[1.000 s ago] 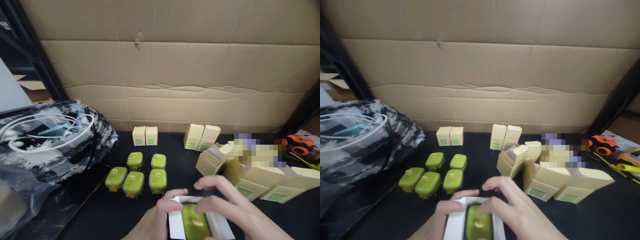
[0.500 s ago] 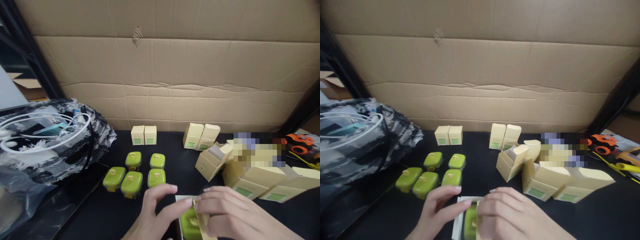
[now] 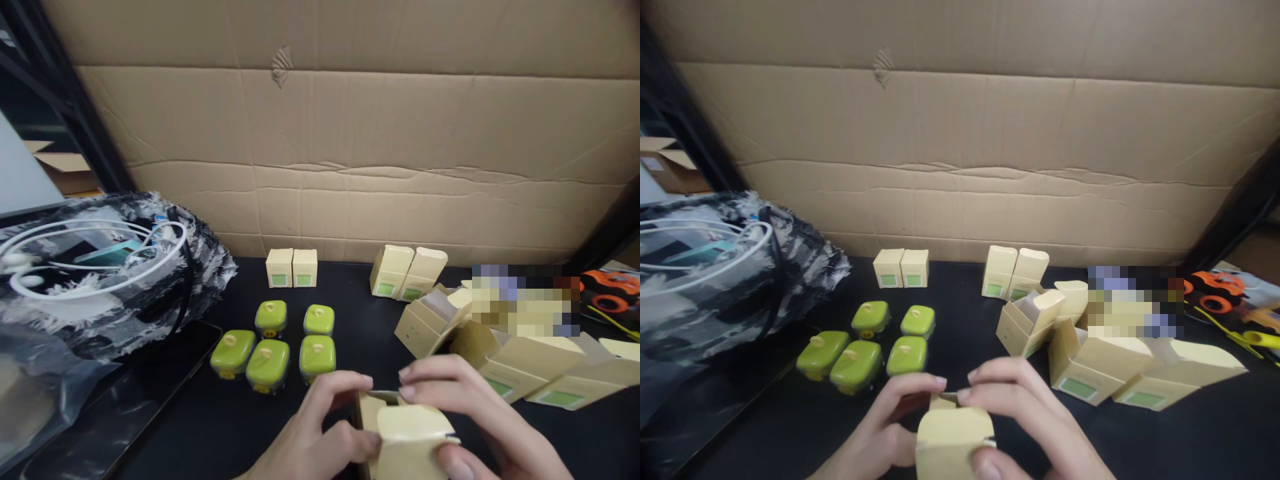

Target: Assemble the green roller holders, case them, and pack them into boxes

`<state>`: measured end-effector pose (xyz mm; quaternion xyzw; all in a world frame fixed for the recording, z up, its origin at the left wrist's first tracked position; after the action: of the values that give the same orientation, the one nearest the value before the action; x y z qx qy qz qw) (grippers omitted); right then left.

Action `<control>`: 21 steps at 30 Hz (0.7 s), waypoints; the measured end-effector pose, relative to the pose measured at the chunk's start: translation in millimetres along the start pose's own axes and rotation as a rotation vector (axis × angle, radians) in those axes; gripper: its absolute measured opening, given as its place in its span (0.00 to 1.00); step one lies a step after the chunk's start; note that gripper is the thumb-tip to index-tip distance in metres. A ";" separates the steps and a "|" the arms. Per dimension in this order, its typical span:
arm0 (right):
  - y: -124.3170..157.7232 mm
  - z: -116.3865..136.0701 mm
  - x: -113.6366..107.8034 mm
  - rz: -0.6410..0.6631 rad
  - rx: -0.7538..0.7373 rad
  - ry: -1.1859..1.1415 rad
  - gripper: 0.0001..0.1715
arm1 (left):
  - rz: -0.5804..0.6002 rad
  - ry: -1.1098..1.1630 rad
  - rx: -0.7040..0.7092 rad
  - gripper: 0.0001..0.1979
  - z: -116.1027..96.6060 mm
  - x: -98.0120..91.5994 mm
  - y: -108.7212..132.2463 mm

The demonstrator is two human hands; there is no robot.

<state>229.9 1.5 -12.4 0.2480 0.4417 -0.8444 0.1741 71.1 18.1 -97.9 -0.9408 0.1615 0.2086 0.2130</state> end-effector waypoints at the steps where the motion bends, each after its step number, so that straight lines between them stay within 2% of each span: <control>1: -0.2 -3.6 -1.0 -0.028 0.054 -0.008 0.20 | 0.027 0.049 -0.049 0.19 5.6 2.7 0.1; 3: -0.4 -9.8 0.8 -0.064 0.138 -0.081 0.19 | 0.093 0.119 -0.042 0.18 6.9 8.8 0.7; 5: 0.1 -15.9 7.5 -0.059 0.216 -0.168 0.11 | 0.094 0.167 0.114 0.16 -5.6 9.0 1.6; 6: 0.6 -18.8 10.7 -0.053 0.254 -0.195 0.08 | 0.048 0.218 0.197 0.18 -12.4 4.7 1.9; 8: 3.0 -25.6 13.8 -0.064 0.345 -0.205 0.10 | -0.129 0.364 0.345 0.23 -24.0 -13.1 4.2; 9: 4.7 -29.2 14.4 -0.075 0.393 -0.207 0.11 | -0.208 0.415 0.357 0.25 -26.0 -20.9 4.2; 10: 6.2 -32.1 15.1 -0.085 0.433 -0.216 0.12 | -0.183 0.377 0.326 0.28 -29.2 -18.9 0.7; 12: 7.1 -34.7 17.3 -0.080 0.465 -0.239 0.14 | -0.014 0.205 0.228 0.32 -36.0 -6.0 -6.1; 14: 4.7 -32.2 17.6 -0.059 0.410 -0.229 0.12 | 0.071 0.059 0.171 0.33 -41.0 -3.5 -7.0; 17: 0.1 -21.3 11.5 -0.045 0.218 -0.084 0.09 | 0.091 -0.022 0.176 0.30 -48.0 -8.3 -4.7; 19: 0.0 -14.4 6.5 -0.061 0.114 0.047 0.13 | 0.095 -0.025 0.177 0.29 -49.2 -9.0 -4.3; 21: 0.8 -11.5 2.5 -0.095 0.080 0.114 0.16 | 0.101 -0.028 0.167 0.29 -49.0 -8.0 -4.7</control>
<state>231.3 10.4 -20.0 0.2811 0.4282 -0.8532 0.0987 82.0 0.9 -52.4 -0.9074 0.2226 0.2179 0.2823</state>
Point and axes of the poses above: each hand's wrist, its own y-axis away from the middle knuckle, its own x-axis out of the palm, z = x × y, the point moved 9 cm from there along -y, towards the middle knuckle, and after that the axes turned 12 degrees about -x, right-handed, at the moved point
